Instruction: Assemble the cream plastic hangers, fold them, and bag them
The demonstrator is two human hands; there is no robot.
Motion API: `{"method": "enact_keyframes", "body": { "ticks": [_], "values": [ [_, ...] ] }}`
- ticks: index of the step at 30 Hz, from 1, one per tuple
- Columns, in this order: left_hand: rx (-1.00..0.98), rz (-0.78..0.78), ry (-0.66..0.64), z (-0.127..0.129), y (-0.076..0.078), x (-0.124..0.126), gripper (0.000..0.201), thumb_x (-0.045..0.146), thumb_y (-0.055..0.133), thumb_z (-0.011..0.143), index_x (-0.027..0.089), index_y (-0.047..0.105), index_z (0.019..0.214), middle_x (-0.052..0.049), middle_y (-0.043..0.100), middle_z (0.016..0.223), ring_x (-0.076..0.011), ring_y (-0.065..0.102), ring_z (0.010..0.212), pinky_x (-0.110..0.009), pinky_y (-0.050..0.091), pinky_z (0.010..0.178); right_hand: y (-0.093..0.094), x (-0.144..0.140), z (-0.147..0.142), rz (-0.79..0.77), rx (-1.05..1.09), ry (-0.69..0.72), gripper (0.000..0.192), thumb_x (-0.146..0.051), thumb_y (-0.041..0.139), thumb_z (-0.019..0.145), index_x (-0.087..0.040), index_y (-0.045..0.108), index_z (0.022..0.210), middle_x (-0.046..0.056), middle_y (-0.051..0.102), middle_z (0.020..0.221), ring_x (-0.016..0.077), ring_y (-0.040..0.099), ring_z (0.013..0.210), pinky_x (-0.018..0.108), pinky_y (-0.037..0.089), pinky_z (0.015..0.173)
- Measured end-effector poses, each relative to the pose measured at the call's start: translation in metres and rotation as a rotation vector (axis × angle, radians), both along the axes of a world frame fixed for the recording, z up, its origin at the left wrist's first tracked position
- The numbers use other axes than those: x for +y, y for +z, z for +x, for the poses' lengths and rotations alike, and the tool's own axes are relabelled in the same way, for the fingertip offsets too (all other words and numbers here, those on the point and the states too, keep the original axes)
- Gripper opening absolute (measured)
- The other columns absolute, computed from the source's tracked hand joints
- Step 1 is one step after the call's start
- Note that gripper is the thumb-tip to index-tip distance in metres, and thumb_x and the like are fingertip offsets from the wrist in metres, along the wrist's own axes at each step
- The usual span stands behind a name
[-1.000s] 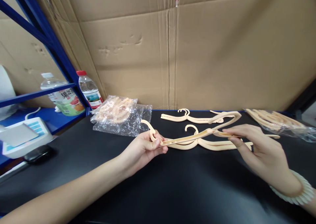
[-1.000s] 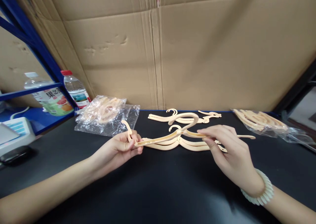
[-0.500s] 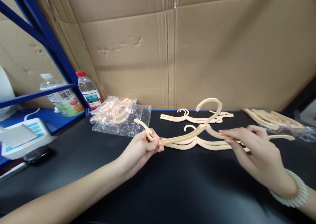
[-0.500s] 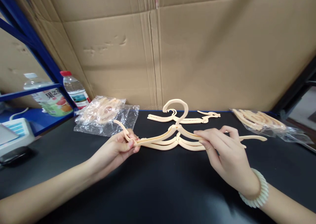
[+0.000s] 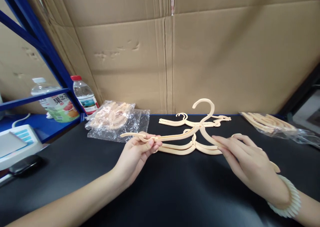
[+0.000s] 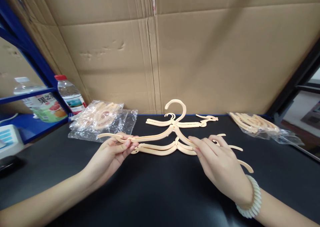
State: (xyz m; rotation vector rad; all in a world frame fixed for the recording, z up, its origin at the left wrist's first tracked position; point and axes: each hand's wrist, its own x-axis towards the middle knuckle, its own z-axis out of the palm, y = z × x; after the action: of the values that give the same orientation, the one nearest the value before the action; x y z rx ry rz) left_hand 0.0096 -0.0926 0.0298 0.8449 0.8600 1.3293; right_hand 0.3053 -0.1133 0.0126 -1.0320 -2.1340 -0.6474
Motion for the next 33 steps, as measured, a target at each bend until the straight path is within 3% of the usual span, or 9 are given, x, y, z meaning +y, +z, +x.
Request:
{"method": "enact_keyframes", "body": {
  "ticks": [8,11,12,13,16,19,24,28,33],
  "values": [
    [0.032,-0.068,0.007,0.004,0.0,-0.004,0.01,0.016,0.077,0.075,0.012,0.072,0.083,-0.007,0.075,0.086,-0.0126,0.07,0.07,-0.017,0.057,0.069,-0.002,0.004,0.006,-0.04,0.123,-0.031,0.027,-0.02,0.048,0.094,-0.022,0.057,0.12,0.004,0.071,0.093,0.0216,0.061,0.08,0.034,0.047,0.077],
    [0.277,-0.035,-0.193,0.009,0.0,-0.017,0.019,0.024,0.066,0.086,0.014,0.071,0.101,-0.009,0.076,0.092,-0.0131,0.071,0.068,-0.02,0.058,0.067,-0.001,0.008,0.01,-0.098,0.165,-0.032,0.027,-0.023,0.046,0.095,-0.023,0.057,0.121,0.004,0.07,0.095,0.0213,0.062,0.082,0.033,0.048,0.076],
    [0.422,0.058,-0.335,0.011,0.0,-0.023,0.023,0.026,0.061,0.089,0.015,0.069,0.108,-0.01,0.075,0.096,-0.0147,0.071,0.069,-0.023,0.059,0.067,0.0,0.009,0.011,-0.122,0.166,-0.03,0.027,-0.024,0.046,0.096,-0.023,0.057,0.12,0.004,0.07,0.095,0.0213,0.063,0.083,0.033,0.048,0.075],
    [0.587,0.267,-0.469,0.013,0.0,-0.03,0.023,0.024,0.06,0.09,0.015,0.07,0.108,-0.01,0.076,0.09,-0.0166,0.072,0.068,-0.025,0.06,0.066,0.0,0.01,0.012,-0.147,0.161,-0.026,0.026,-0.024,0.045,0.096,-0.022,0.057,0.119,0.004,0.07,0.095,0.0211,0.063,0.082,0.034,0.048,0.076],
    [1.028,0.966,-0.815,0.015,0.005,-0.047,0.032,0.018,0.058,0.09,0.014,0.064,0.121,-0.014,0.068,0.122,-0.0268,0.06,0.118,-0.034,0.047,0.105,0.002,0.012,0.013,-0.233,0.12,0.003,0.023,-0.024,0.043,0.097,-0.022,0.059,0.112,0.004,0.071,0.093,0.0203,0.062,0.081,0.034,0.047,0.077],
    [1.292,1.281,-0.701,0.013,0.007,-0.051,0.035,0.019,0.055,0.092,0.015,0.059,0.126,-0.011,0.058,0.136,-0.0279,0.041,0.136,-0.042,0.029,0.117,0.003,0.011,0.012,-0.373,0.078,0.05,0.023,-0.025,0.04,0.097,-0.022,0.059,0.109,0.004,0.07,0.094,0.02,0.062,0.082,0.033,0.048,0.075],
    [1.505,1.25,-0.482,0.009,-0.002,-0.044,0.045,0.018,0.054,0.088,0.013,0.051,0.132,-0.014,0.043,0.149,-0.0313,0.029,0.142,-0.052,0.032,0.114,0.003,0.01,0.011,-0.618,-0.011,0.082,0.024,-0.026,0.036,0.098,-0.023,0.056,0.11,0.006,0.067,0.093,0.0225,0.058,0.085,0.036,0.046,0.073],
    [1.592,1.137,-0.538,0.009,-0.007,-0.042,0.049,0.027,0.054,0.09,0.016,0.047,0.137,-0.016,0.041,0.149,-0.0327,0.037,0.137,-0.053,0.04,0.107,0.005,0.009,0.013,-0.734,-0.099,0.085,0.02,-0.026,0.037,0.097,-0.023,0.057,0.102,0.005,0.064,0.089,0.0222,0.055,0.081,0.038,0.043,0.075],
    [1.605,1.073,-0.601,0.011,-0.006,-0.04,0.044,0.031,0.052,0.092,0.018,0.051,0.134,-0.014,0.044,0.148,-0.0331,0.039,0.135,-0.055,0.039,0.107,0.015,0.007,0.016,-0.784,-0.144,0.078,0.018,-0.021,0.042,0.094,-0.021,0.058,0.087,0.004,0.06,0.085,0.0198,0.055,0.079,0.036,0.041,0.075]
  ]
}}
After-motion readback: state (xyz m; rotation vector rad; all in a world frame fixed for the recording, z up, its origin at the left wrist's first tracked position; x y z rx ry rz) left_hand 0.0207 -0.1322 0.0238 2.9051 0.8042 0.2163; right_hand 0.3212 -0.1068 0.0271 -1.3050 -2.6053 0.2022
